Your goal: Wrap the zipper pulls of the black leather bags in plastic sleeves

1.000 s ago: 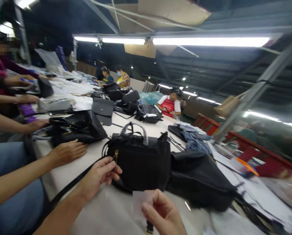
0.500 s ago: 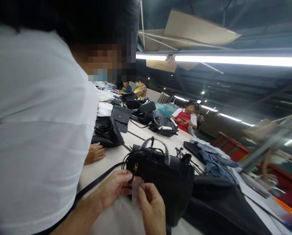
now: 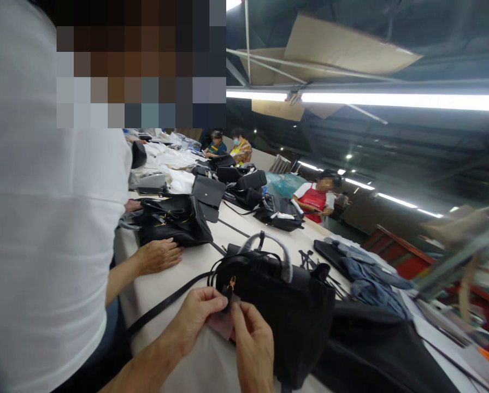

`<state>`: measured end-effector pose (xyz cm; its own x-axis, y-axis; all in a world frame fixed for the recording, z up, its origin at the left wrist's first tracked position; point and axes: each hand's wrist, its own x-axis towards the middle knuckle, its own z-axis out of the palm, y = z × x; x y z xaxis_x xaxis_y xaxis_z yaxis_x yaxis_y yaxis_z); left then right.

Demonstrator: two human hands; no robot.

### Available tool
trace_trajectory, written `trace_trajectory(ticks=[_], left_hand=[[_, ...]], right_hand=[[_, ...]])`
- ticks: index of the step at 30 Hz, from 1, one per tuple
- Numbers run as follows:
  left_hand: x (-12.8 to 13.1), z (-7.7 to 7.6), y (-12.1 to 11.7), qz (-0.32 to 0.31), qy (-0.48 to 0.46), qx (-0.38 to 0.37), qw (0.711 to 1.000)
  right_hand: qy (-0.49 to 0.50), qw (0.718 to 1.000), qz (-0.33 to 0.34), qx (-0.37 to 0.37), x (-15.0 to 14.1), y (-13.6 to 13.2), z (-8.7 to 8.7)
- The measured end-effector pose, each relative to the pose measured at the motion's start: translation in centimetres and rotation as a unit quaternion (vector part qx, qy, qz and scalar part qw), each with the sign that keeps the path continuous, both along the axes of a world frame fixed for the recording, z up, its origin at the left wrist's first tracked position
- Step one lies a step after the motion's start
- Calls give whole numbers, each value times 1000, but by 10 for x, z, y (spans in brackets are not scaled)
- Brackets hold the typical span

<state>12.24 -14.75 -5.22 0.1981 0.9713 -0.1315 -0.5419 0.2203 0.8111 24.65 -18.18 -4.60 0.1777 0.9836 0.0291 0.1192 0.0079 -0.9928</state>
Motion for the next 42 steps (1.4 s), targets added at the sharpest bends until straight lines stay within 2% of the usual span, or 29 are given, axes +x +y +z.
trace_trajectory(ticks=[9, 15, 20, 24, 27, 30, 37, 42], left_hand=[[15, -9, -2, 78, 23, 21, 996], [16, -11, -2, 106, 26, 23, 994], [15, -12, -2, 115, -15, 38, 993], [16, -11, -1, 112, -10, 41, 993], [17, -10, 0, 92, -6, 36, 995], [17, -9, 2, 97, 4, 52, 994], [11, -9, 2, 123, 79, 107, 983], [12, -8, -2, 97, 83, 83, 988]], right_hand=[[-25, 1000, -2, -1, 8, 3, -4], [0, 1000, -3, 11, 3, 5, 3], [28, 1000, -1, 9, 1, 5, 8], [147, 988, -22, -42, 5, 5, 6], [189, 980, 0, -63, 5, 7, 4], [181, 982, 10, -51, 1, 11, 3], [116, 993, -26, -12, -6, 16, 0], [128, 991, -49, -6, -9, 16, -3]])
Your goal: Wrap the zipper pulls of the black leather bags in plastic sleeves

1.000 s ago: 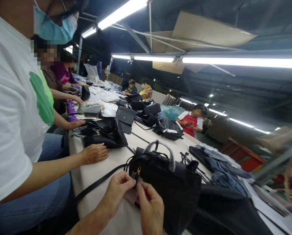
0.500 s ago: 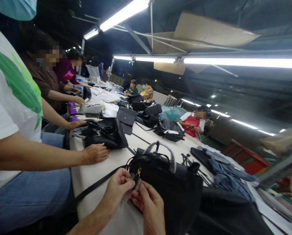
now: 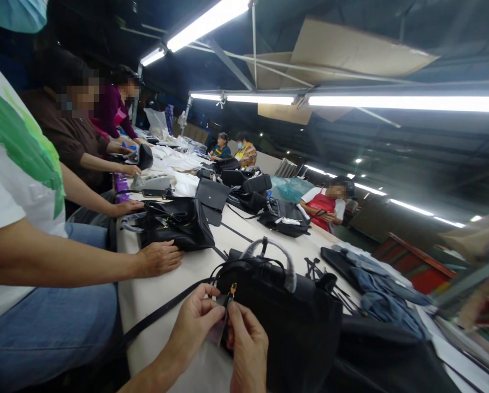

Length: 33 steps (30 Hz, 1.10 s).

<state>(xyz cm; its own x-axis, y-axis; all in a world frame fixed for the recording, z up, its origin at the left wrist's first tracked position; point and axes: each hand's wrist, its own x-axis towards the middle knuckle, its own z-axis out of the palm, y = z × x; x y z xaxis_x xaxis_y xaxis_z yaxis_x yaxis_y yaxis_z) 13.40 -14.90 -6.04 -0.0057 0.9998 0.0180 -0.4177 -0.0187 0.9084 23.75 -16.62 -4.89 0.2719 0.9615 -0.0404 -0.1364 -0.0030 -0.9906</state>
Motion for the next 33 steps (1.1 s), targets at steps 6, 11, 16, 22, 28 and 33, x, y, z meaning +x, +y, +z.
trace_trajectory(ticks=[6, 11, 16, 22, 28, 33], left_hand=[[0, -2, 0, -59, -31, -74, 995], [-1, 1, 2, -76, -42, -101, 991], [0, 2, 2, -27, -3, -39, 999], [-4, 9, 0, -82, -44, -89, 992], [-9, 17, -4, -92, -82, -103, 987], [-5, 9, -1, -77, -49, -66, 994]], right_hand=[[3, 1000, -13, 8, -4, 0, 4], [-7, 1000, -26, 11, -4, 2, 7], [-35, 997, -58, 22, -6, 4, 6], [96, 995, -11, -9, -5, 1, 0], [107, 993, 31, -27, -2, -1, -1], [69, 997, 5, -17, -4, 1, -4]])
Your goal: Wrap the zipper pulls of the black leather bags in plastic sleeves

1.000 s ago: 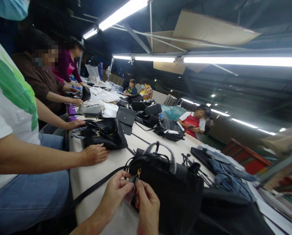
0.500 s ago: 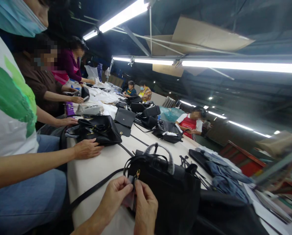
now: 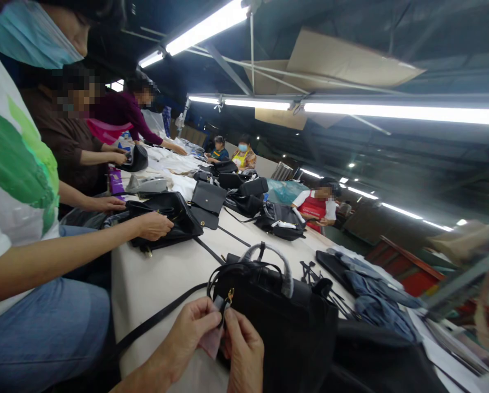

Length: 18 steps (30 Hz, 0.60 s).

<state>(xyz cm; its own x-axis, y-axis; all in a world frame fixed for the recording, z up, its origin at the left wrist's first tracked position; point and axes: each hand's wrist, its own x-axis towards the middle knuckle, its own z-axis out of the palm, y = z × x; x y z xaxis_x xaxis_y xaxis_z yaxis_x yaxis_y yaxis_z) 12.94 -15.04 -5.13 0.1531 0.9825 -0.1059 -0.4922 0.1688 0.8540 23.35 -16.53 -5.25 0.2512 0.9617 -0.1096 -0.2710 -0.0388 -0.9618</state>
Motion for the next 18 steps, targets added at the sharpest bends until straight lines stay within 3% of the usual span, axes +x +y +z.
trace_trajectory(ticks=[4, 7, 13, 18], left_hand=[[4, -7, -3, 31, 84, 83, 993], [2, -4, -7, 27, 93, 101, 990], [-15, 9, -4, -91, -31, -25, 995], [-19, 3, 3, -131, -55, -55, 988]], right_hand=[[-76, 996, -42, 28, -2, 1, -2], [-135, 987, -75, 46, -3, 2, -4], [-197, 977, -58, 65, 2, 4, -10], [-201, 976, -39, 75, 6, 2, -11]])
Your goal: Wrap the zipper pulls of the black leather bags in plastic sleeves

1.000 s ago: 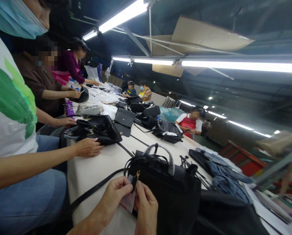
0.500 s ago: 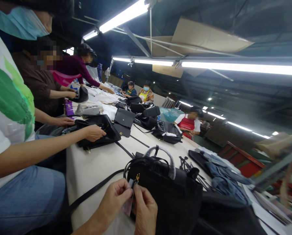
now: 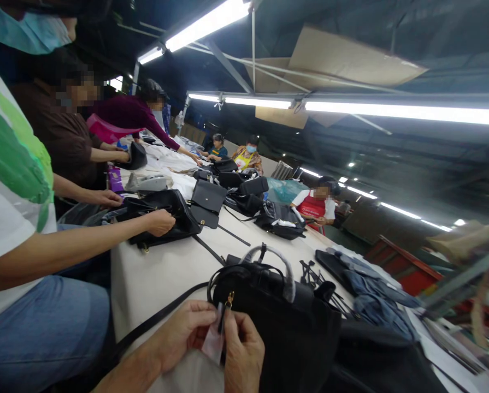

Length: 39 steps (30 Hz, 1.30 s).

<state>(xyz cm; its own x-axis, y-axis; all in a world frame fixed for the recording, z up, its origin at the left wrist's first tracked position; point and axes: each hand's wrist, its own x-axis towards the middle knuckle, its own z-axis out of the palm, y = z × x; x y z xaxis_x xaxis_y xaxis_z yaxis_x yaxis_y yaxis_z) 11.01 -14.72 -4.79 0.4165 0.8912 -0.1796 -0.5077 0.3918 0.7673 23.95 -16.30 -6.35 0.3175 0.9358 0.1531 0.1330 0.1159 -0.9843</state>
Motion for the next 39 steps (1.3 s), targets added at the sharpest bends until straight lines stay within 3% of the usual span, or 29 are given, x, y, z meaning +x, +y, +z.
trace_trajectory(ticks=[5, 9, 22, 30, 34, 39], left_hand=[[6, -16, 6, -40, -52, -54, 996], [6, -19, 9, -80, -85, -96, 988], [14, -19, 3, 10, -64, -56, 996], [10, -12, 5, 19, -33, -25, 999], [10, -8, 5, 26, -27, -16, 999], [14, -4, 1, 31, -18, -6, 999]], right_hand=[[26, 1000, 9, 4, -1, -1, 2], [29, 1000, 12, 1, -1, -2, 2], [-50, 998, 4, 36, -2, -7, 1], [-131, 990, 19, 51, 2, -12, 6], [-136, 988, 24, 71, 2, -13, 1], [-208, 971, -32, 112, -5, -17, -16]])
